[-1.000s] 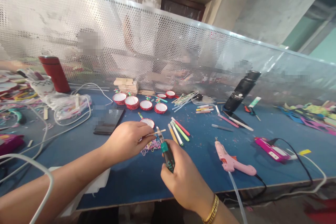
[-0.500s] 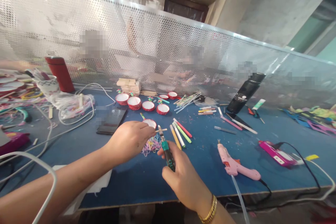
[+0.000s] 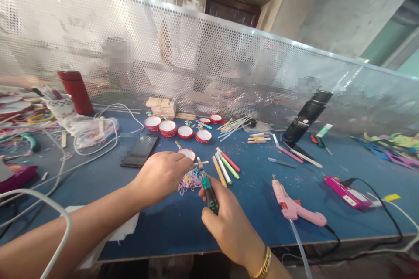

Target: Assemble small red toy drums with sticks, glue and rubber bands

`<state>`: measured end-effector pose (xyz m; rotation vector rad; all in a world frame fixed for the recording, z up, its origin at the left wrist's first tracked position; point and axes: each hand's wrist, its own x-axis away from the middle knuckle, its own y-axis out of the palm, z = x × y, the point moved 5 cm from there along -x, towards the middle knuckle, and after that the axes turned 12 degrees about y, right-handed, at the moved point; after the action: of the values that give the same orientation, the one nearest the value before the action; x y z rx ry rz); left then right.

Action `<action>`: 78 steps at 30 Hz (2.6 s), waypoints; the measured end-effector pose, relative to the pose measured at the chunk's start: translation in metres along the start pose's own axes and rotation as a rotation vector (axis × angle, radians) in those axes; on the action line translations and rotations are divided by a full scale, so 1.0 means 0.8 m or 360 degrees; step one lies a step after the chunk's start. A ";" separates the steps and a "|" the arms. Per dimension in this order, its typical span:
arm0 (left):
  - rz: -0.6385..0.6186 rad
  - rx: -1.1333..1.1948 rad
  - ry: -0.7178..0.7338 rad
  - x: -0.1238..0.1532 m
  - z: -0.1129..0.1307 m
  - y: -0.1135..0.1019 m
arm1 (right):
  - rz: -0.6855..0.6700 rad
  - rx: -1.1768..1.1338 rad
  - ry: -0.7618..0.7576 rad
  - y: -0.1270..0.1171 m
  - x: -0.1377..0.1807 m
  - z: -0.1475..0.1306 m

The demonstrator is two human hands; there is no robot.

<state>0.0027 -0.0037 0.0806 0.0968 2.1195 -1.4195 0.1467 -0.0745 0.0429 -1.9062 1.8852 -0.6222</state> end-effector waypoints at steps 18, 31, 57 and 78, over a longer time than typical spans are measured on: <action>-0.0005 0.0252 -0.0105 -0.005 -0.006 0.013 | 0.0194 0.0071 0.0011 -0.004 -0.009 0.018; -0.0384 0.0698 -0.0380 0.078 -0.003 -0.037 | 0.0176 -0.0070 0.0056 -0.009 -0.001 0.034; 0.0769 0.0569 -0.0144 -0.084 -0.015 -0.041 | 0.0188 -0.0076 0.0027 -0.013 -0.006 0.031; 0.0310 0.0643 -0.0020 -0.061 0.001 0.028 | 0.0375 0.0088 0.0128 -0.031 -0.004 0.036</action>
<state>0.0515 0.0173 0.0864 0.4365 1.7319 -1.6989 0.1830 -0.0718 0.0330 -1.6152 2.0799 -0.6761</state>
